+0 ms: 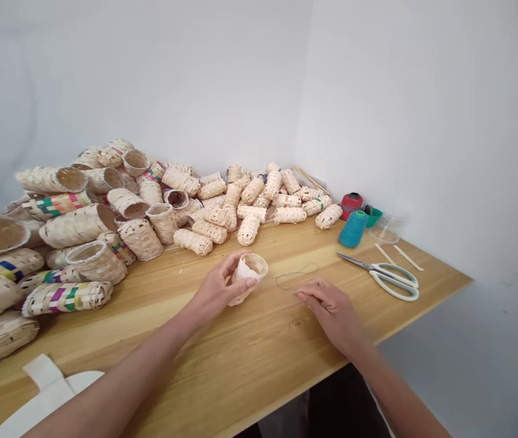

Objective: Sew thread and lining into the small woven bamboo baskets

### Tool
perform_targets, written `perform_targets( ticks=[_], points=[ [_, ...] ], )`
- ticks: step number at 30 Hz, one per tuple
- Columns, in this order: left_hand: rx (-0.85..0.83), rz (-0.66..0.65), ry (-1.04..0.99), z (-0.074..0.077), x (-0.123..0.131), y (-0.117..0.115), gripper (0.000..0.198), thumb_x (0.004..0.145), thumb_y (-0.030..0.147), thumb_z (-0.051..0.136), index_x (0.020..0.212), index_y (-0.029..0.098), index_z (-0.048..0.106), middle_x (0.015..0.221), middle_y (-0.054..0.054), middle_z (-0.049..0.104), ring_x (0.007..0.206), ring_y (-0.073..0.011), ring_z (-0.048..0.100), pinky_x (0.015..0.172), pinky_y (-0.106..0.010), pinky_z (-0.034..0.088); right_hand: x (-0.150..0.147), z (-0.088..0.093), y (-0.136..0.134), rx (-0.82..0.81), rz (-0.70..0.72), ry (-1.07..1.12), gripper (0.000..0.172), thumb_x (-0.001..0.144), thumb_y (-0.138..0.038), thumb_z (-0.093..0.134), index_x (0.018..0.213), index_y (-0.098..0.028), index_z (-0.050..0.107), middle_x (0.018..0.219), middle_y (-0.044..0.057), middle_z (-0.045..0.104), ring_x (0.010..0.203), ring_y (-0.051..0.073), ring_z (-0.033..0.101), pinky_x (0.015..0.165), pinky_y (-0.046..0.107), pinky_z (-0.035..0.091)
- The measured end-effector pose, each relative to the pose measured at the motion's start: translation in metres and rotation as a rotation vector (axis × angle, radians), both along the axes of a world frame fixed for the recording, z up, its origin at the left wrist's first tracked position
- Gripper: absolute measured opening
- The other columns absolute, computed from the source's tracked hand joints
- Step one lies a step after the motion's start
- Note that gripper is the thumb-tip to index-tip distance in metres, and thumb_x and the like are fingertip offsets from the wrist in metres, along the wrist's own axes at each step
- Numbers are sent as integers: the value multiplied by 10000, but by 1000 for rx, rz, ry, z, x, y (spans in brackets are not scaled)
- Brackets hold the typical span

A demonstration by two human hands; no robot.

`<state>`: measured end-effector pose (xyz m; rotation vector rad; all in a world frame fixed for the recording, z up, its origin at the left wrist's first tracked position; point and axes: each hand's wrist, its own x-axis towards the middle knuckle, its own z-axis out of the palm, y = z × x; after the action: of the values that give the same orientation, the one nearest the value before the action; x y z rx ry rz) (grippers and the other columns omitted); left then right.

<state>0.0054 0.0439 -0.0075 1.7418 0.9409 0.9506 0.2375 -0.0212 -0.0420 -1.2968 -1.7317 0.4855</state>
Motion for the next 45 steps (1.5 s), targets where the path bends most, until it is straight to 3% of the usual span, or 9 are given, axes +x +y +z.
perform_targets(
  ticks=[4,10,19,24,28,33,40,45],
  points=[
    [-108,-59,-124,1,1,-5,438,776,354,623,1177,247,484,1150,-71,627,1036,-227,595,871,-370,501,-6,-1,-2,-7,4,-94,201,911,-294,497,879,-238,688,769,31,594,761,193,569,671,313,454],
    [-130,-72,-192,-2,-1,-3,482,760,384,656,1176,262,447,1155,-75,611,1009,-227,588,851,-382,500,-10,-1,-1,-29,47,-306,181,907,-235,505,938,-232,683,894,41,634,870,203,567,776,342,458],
    [-173,-95,-283,-2,1,-6,491,755,311,697,1158,210,436,1130,-86,607,967,-196,581,822,-340,457,-11,-1,-2,50,8,-245,197,898,-225,498,1021,-224,652,1026,59,633,999,215,557,878,376,454],
    [-11,-6,-119,-1,2,-11,476,745,309,693,1130,208,432,1083,-75,623,1001,-211,578,854,-350,447,-19,5,0,145,29,-236,190,907,-214,484,1009,-238,642,998,52,637,970,210,568,842,367,465],
    [161,81,38,2,-2,-14,545,782,311,645,1252,253,376,1076,-54,625,978,-205,596,864,-357,461,-18,10,4,39,19,-351,152,891,-173,515,952,-220,646,941,37,638,937,198,571,807,326,459],
    [312,47,130,4,-4,-15,253,830,304,589,1069,226,563,1061,-49,637,960,-201,602,852,-344,467,-19,13,11,-115,-4,-650,77,848,-159,588,791,-192,627,840,34,629,848,206,570,719,304,444],
    [306,-35,131,8,-2,-17,193,898,297,489,1005,193,612,1021,-64,665,932,-199,604,811,-324,473,-28,6,5,-62,-20,-704,178,836,-26,504,731,-164,546,788,74,603,788,236,548,723,355,427],
    [296,-74,143,11,-2,-20,200,911,308,460,916,181,614,934,-58,653,875,-200,590,789,-322,456,-16,26,-10,-55,-14,-526,192,926,-146,421,753,-193,490,726,12,593,670,163,548,611,267,424]
  ],
)
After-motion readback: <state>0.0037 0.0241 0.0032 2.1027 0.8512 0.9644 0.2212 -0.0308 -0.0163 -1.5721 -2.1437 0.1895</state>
